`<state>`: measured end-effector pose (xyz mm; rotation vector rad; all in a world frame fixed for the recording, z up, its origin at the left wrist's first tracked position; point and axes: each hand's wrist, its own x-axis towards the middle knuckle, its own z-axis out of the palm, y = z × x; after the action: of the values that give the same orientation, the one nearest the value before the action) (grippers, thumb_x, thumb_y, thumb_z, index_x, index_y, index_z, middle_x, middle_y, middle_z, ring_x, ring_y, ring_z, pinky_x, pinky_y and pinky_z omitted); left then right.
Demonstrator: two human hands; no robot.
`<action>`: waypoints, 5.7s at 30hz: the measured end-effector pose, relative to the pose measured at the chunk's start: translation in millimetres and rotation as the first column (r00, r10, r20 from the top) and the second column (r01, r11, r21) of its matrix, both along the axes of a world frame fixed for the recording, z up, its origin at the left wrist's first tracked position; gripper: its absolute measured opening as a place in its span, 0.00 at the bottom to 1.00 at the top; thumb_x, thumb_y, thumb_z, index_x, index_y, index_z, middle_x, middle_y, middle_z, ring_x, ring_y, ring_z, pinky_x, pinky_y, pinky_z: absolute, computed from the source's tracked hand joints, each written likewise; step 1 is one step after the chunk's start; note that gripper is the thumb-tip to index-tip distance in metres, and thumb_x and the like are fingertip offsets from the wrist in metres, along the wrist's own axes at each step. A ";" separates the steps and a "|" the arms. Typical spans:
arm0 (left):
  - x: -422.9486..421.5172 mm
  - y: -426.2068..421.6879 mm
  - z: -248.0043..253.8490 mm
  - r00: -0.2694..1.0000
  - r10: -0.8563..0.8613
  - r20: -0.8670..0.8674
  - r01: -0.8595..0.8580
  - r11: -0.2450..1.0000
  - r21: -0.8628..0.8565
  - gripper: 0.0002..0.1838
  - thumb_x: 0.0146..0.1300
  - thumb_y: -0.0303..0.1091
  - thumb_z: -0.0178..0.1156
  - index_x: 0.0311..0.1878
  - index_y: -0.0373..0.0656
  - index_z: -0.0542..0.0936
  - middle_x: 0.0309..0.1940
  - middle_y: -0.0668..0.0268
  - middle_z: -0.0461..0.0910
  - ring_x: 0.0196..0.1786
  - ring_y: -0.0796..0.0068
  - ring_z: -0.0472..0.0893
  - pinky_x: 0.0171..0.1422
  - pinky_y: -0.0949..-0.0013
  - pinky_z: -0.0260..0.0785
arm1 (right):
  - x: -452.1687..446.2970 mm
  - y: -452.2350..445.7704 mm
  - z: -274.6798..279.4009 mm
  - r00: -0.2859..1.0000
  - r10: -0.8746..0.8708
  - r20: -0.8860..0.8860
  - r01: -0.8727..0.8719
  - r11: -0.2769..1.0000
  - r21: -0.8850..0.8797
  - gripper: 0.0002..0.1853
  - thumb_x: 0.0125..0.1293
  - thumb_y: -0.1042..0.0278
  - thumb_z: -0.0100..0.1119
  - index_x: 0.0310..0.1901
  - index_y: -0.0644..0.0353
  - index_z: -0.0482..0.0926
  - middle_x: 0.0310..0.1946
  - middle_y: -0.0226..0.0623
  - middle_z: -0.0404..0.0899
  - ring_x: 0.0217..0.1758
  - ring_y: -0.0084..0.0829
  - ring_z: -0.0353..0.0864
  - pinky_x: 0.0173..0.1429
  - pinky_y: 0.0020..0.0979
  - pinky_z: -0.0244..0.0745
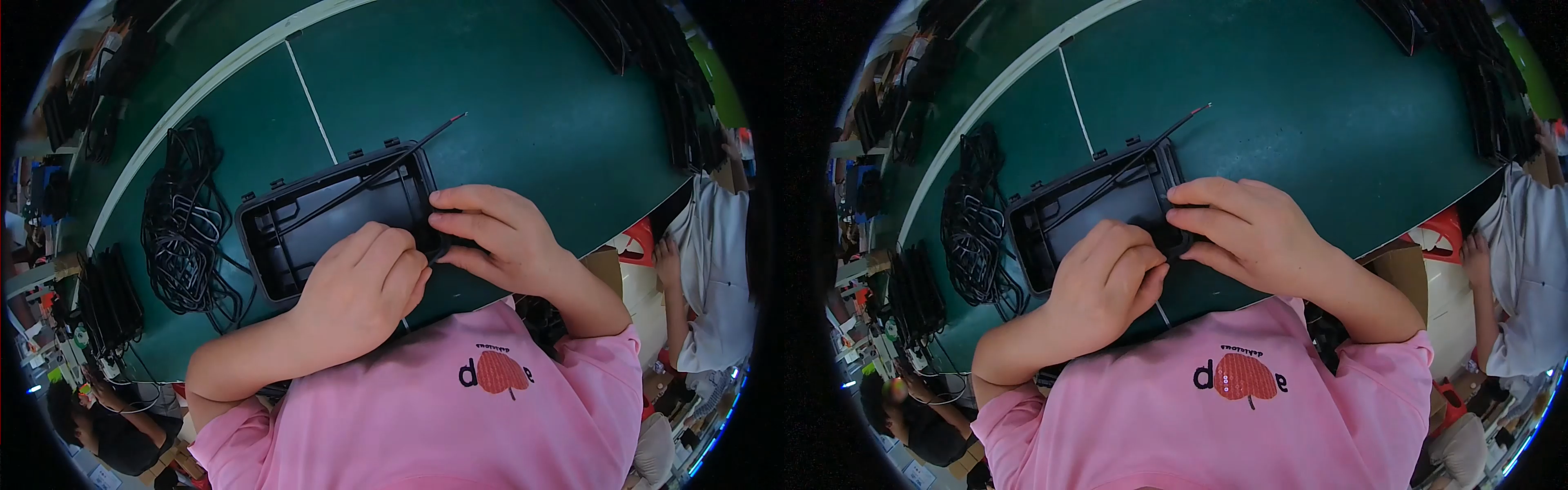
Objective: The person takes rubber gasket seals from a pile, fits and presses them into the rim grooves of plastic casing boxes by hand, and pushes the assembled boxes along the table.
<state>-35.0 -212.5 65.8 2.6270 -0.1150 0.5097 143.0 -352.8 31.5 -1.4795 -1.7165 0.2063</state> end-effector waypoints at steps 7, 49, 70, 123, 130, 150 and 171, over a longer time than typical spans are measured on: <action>-2.9 0.9 5.4 1.000 -0.013 -0.017 0.013 1.000 0.004 0.15 0.46 0.22 0.70 0.39 0.36 0.78 0.37 0.59 0.75 0.34 0.60 0.77 0.35 0.65 0.71 | -2.5 -5.9 -4.7 0.999 0.005 -0.052 -0.004 1.000 0.008 0.12 0.50 0.74 0.71 0.38 0.56 0.81 0.55 0.39 0.78 0.28 0.26 0.77 0.34 0.29 0.73; -96.9 52.1 18.7 0.996 0.084 0.036 -0.089 0.984 0.152 0.20 0.46 0.36 0.74 0.42 0.36 0.82 0.43 0.58 0.79 0.45 0.58 0.81 0.46 0.60 0.76 | -15.8 -0.8 33.9 0.921 0.039 0.388 -0.027 0.999 -0.036 0.22 0.41 0.68 0.62 0.44 0.48 0.85 0.46 0.39 0.78 0.40 0.37 0.74 0.43 0.38 0.67; -126.0 63.2 -14.4 0.979 0.131 0.153 -0.176 0.928 0.329 0.19 0.56 0.42 0.68 0.52 0.51 0.84 0.56 0.60 0.80 0.62 0.59 0.79 0.64 0.58 0.73 | -41.5 26.9 28.9 0.895 0.244 0.374 -0.194 0.967 -0.167 0.26 0.49 0.63 0.66 0.54 0.51 0.81 0.61 0.47 0.76 0.62 0.46 0.78 0.64 0.47 0.73; -29.6 98.7 -0.1 0.789 0.322 -0.523 -0.614 0.424 -0.665 0.15 0.61 0.37 0.67 0.44 0.36 0.80 0.38 0.61 0.81 0.42 0.73 0.80 0.50 0.70 0.73 | -49.0 87.0 36.4 0.922 0.108 0.372 0.000 0.960 -0.279 0.37 0.66 0.48 0.60 0.67 0.69 0.67 0.70 0.54 0.64 0.76 0.50 0.58 0.75 0.54 0.52; -40.5 110.3 3.4 0.817 0.307 -0.488 -0.574 0.352 -0.739 0.10 0.70 0.28 0.59 0.52 0.39 0.77 0.45 0.70 0.78 0.47 0.83 0.75 0.54 0.77 0.68 | -41.9 75.8 52.3 0.906 -0.026 0.423 0.133 0.965 -0.227 0.39 0.68 0.45 0.57 0.69 0.71 0.63 0.72 0.56 0.60 0.78 0.51 0.56 0.77 0.56 0.44; -31.6 119.1 11.7 0.769 0.082 -0.634 -0.629 0.277 -0.726 0.10 0.64 0.33 0.67 0.44 0.37 0.81 0.38 0.69 0.82 0.41 0.82 0.79 0.50 0.77 0.71 | -46.2 75.7 31.1 0.898 -0.010 0.440 0.132 0.960 -0.248 0.39 0.64 0.48 0.60 0.68 0.71 0.66 0.71 0.55 0.62 0.76 0.49 0.59 0.76 0.55 0.49; -58.4 115.3 -13.4 0.831 0.316 -0.458 -0.554 0.393 -0.734 0.12 0.67 0.30 0.64 0.51 0.39 0.79 0.39 0.70 0.80 0.44 0.83 0.79 0.49 0.76 0.72 | -25.6 64.6 29.7 0.869 -0.055 0.492 0.212 0.939 -0.270 0.33 0.69 0.48 0.55 0.68 0.64 0.68 0.73 0.46 0.62 0.79 0.44 0.54 0.78 0.55 0.44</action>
<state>-93.5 -97.1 52.4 1.6429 0.7740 0.2677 117.4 -288.2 61.2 -2.0134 -2.0237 0.0376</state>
